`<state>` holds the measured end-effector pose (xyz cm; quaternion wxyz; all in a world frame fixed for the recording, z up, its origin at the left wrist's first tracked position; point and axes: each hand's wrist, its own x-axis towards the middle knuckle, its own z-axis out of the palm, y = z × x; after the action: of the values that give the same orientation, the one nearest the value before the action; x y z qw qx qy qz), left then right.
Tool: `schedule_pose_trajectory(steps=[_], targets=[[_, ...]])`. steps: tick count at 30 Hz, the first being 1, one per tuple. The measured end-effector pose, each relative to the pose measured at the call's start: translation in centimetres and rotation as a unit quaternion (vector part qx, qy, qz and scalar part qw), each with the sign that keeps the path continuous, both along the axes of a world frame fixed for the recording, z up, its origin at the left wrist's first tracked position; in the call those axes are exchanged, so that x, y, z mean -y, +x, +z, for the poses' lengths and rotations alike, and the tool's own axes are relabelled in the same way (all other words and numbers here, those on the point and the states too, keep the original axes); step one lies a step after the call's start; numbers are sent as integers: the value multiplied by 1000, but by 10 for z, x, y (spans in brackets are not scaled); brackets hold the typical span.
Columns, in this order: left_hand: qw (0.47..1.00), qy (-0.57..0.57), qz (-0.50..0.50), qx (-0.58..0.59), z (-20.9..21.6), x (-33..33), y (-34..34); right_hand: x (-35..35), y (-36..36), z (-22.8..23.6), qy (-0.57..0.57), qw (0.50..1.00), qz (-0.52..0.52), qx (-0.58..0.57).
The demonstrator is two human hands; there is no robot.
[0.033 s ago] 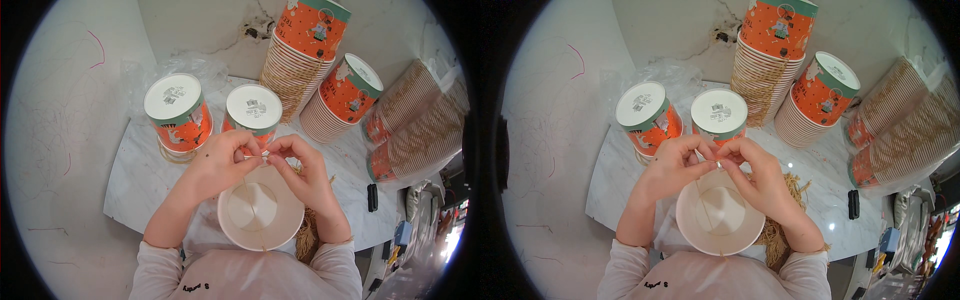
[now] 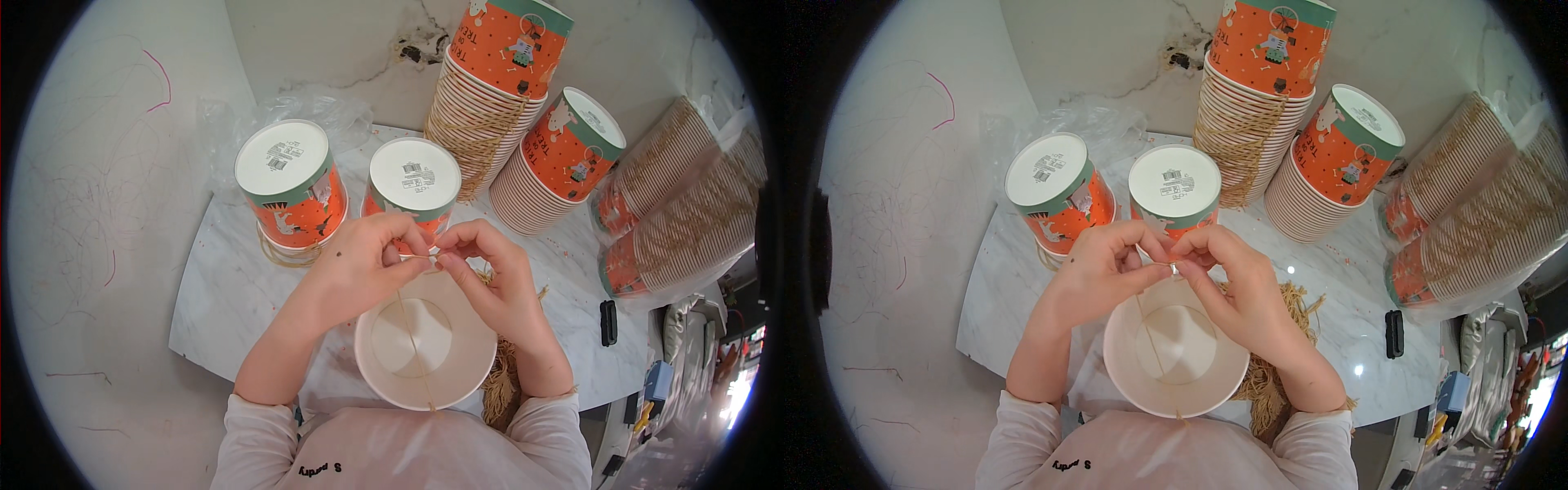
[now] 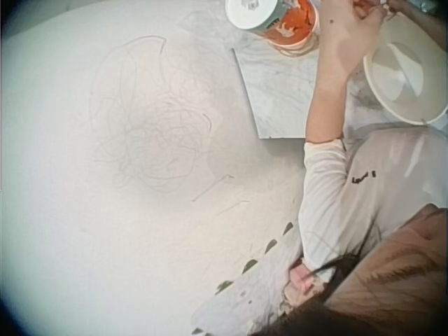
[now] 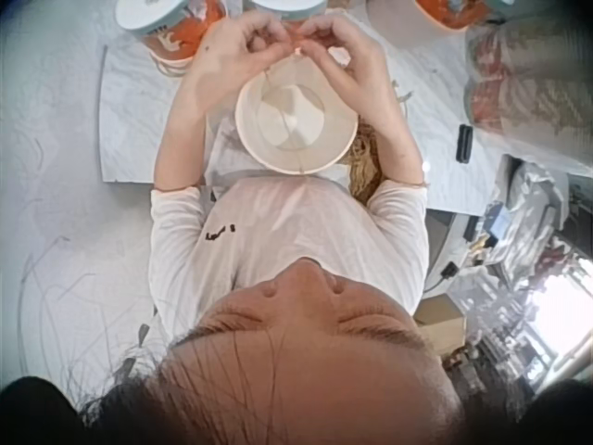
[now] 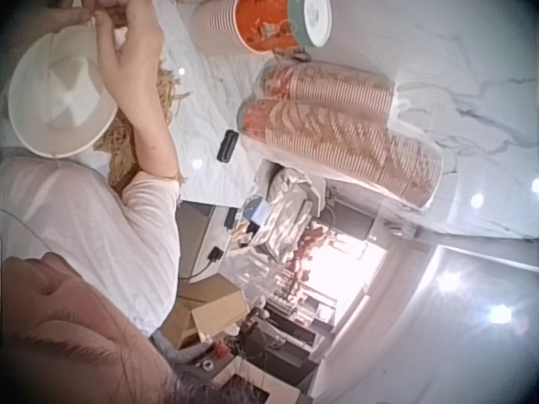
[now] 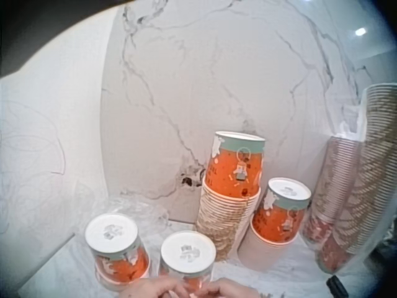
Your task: Attach string handles to festive paper buckets and stack them.
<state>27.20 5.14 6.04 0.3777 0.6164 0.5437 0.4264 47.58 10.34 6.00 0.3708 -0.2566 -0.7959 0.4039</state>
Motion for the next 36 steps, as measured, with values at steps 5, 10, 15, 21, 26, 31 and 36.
schedule_pose_trajectory(steps=[5, 10, 15, 21, 26, 31, 36], targets=[[999, -7, -6, -31, 4, 1, 2, 2, -3, 3, -5, 1000, 13, 6], [999, 13, 16, -44, 9, 5, 5, 1, -1, 2, -19, 999, 28, 0], [995, 48, -17, -89, 3, 9, 3, 1, 0, 3, 41, 998, 23, 29], [998, -56, -39, -14, 4, 2, 1, 4, 2, 5, 55, 997, -3, 48], [978, -116, -50, 166, -4, -9, -5, 7, 0, 6, 45, 998, -8, 52], [975, -127, -50, 176, -3, -11, -4, 7, -1, 7, 27, 998, -15, 50], [971, -144, -63, 182, -4, -12, -3, 5, 0, 5, 94, 994, -17, 58]])
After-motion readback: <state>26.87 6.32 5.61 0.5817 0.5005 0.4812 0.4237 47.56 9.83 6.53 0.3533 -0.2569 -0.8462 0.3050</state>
